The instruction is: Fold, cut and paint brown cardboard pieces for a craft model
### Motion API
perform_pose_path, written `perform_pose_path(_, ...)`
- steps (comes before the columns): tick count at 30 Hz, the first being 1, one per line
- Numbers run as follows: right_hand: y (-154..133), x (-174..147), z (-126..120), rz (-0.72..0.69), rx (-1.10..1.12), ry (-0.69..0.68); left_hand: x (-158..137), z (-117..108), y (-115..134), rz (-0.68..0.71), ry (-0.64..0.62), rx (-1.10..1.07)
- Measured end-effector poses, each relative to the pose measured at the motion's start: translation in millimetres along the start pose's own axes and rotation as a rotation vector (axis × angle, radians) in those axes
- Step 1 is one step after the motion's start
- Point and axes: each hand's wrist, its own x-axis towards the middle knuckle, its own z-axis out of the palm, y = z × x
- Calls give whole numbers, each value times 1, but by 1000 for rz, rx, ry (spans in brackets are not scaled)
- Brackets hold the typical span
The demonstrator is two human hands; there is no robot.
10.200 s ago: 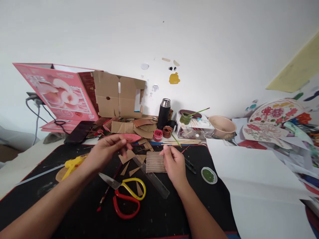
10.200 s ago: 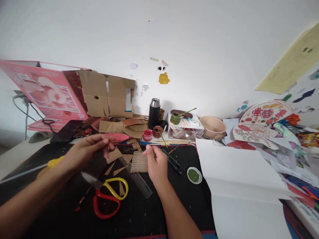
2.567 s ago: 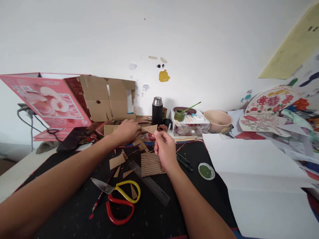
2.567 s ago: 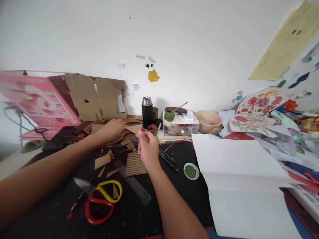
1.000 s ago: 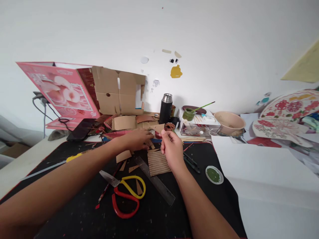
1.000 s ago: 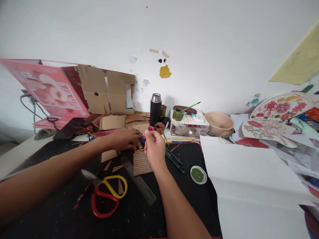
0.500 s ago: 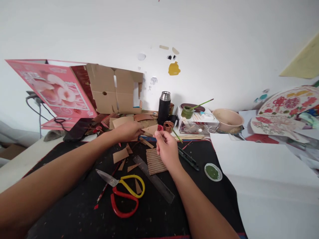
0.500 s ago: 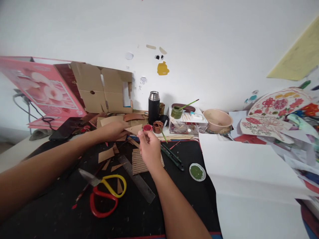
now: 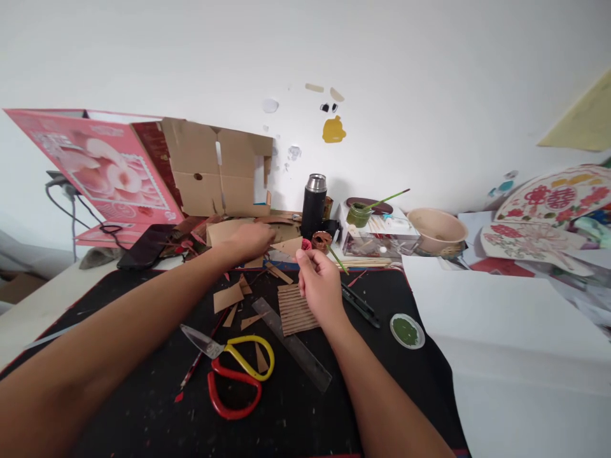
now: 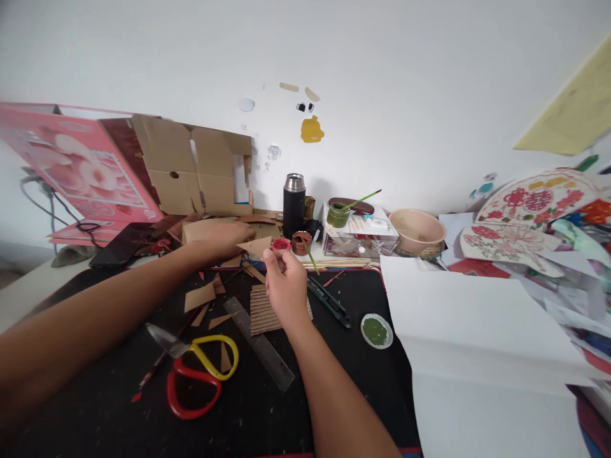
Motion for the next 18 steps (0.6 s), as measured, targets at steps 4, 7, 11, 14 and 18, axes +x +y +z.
perform_pose_path(4, 0, -1, 0, 8, 6, -12, -2, -7, -9, -71, -2, 49)
perform_pose_path(7, 0, -1, 1, 23, 4, -15, -1, -7, -12, -106, 1, 55)
perform_pose_path(11, -2, -1, 1, 34, -3, -4, -1, -6, -11, -135, 15, 44)
perform_pose_path(14, -2, -1, 1, 29, -7, 3, -3, -10, -12, -160, 39, 31)
perform_pose_path(18, -2, 0, 0, 27, -10, 9, -4, -17, -14, -186, 67, 26)
